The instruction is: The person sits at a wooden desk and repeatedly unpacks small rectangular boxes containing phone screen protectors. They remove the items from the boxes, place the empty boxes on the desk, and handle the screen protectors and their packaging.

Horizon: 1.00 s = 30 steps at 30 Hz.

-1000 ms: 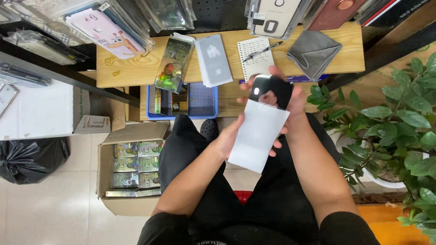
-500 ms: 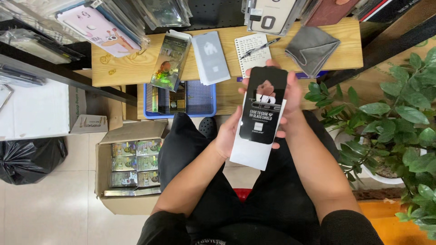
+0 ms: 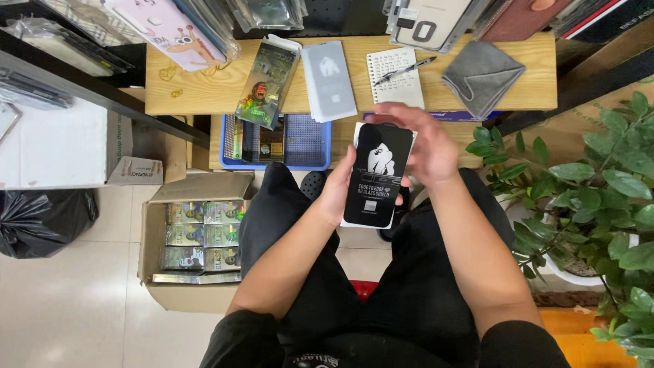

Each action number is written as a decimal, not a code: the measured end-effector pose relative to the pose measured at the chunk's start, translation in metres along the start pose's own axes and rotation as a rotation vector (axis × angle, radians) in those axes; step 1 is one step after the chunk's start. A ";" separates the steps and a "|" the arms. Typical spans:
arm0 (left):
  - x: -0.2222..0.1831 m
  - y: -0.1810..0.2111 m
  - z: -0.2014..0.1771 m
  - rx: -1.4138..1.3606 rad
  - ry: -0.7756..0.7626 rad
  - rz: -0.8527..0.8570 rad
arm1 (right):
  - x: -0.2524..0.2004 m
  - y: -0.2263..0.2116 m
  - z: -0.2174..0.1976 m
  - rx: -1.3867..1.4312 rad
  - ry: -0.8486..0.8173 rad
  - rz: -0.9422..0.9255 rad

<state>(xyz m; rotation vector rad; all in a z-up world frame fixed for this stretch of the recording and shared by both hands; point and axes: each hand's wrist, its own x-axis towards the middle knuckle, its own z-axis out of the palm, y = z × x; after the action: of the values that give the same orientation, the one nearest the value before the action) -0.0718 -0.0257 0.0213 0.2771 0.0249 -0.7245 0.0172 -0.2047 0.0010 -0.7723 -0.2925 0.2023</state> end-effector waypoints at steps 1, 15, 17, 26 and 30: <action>0.001 0.005 0.003 0.022 -0.007 0.016 | 0.000 -0.002 0.000 -0.090 0.047 -0.035; -0.003 0.035 0.003 0.206 -0.081 0.168 | -0.017 -0.027 0.022 -1.028 0.250 -0.577; -0.001 0.033 -0.003 0.212 -0.079 0.175 | -0.014 -0.033 0.046 -1.112 -0.124 -0.715; -0.006 0.007 -0.002 0.055 0.135 0.248 | -0.009 -0.031 0.060 -1.408 -0.286 -0.682; 0.001 0.011 -0.007 0.055 0.134 0.267 | -0.011 -0.020 0.051 -1.438 -0.290 -0.669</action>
<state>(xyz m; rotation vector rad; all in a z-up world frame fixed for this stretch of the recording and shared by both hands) -0.0631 -0.0170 0.0174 0.3738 0.0941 -0.4414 -0.0089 -0.1884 0.0482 -1.9994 -0.9909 -0.6262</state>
